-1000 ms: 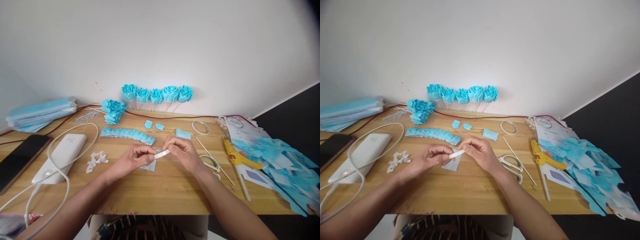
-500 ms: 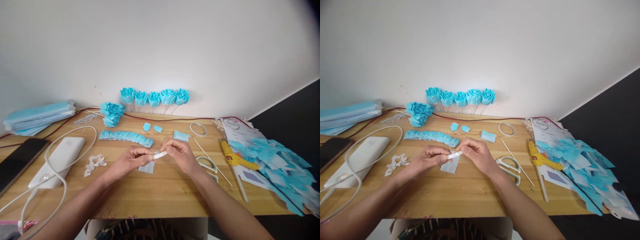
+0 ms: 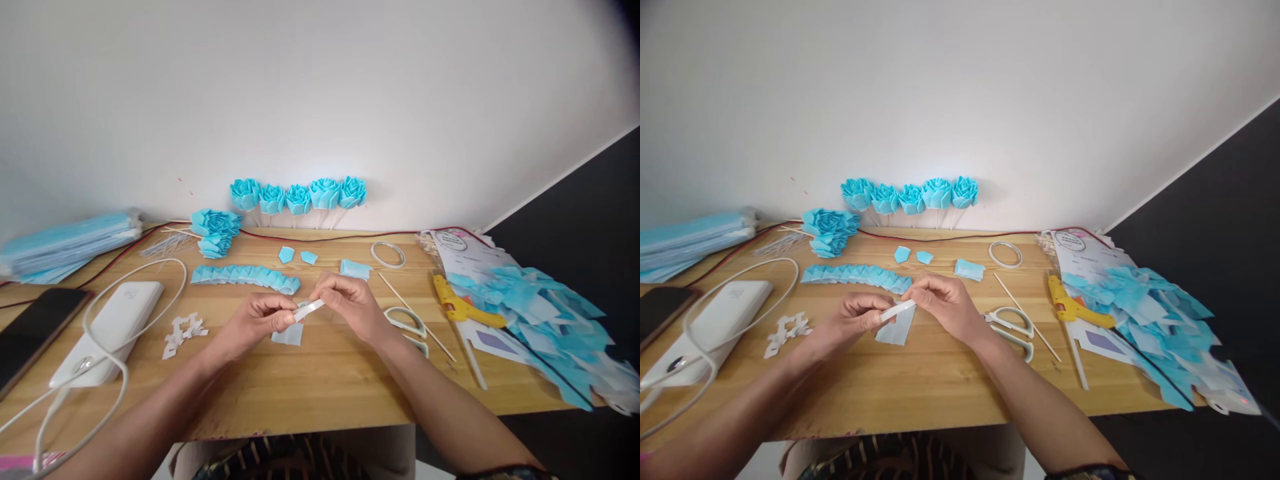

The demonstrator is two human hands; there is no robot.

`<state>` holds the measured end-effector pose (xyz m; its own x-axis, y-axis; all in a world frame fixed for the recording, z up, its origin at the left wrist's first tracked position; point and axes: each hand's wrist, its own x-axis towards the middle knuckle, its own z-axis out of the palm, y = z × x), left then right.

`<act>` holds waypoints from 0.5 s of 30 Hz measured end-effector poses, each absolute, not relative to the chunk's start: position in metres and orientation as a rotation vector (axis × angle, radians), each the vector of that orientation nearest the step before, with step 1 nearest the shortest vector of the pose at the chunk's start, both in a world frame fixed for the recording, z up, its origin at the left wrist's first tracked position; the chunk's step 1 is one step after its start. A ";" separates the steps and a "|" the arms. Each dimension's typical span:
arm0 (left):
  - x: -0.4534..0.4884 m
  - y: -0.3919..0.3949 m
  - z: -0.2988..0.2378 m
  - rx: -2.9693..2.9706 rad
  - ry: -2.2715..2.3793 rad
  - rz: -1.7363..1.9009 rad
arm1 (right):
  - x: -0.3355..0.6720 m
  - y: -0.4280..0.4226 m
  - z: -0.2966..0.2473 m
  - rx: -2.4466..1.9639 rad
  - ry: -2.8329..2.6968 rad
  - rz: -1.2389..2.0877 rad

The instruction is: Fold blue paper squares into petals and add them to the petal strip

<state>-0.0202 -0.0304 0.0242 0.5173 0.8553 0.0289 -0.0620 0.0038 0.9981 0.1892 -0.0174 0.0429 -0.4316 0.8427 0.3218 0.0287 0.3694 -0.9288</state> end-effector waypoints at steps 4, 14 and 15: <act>-0.019 -0.030 0.024 1.376 0.755 0.858 | 0.192 -0.017 0.051 -0.803 -1.844 1.064; -0.025 -0.025 0.006 1.316 0.817 1.048 | 0.283 -0.047 0.088 -1.556 -2.242 0.242; -0.024 -0.025 0.005 1.288 0.819 1.054 | 0.291 -0.053 0.083 -1.650 -2.339 0.181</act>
<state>-0.0244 -0.0250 0.0054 0.3371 0.9380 0.0812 -0.1531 -0.0305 0.9877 0.2912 -0.0529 0.0827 -0.3133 0.9380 0.1485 0.9040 0.3425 -0.2560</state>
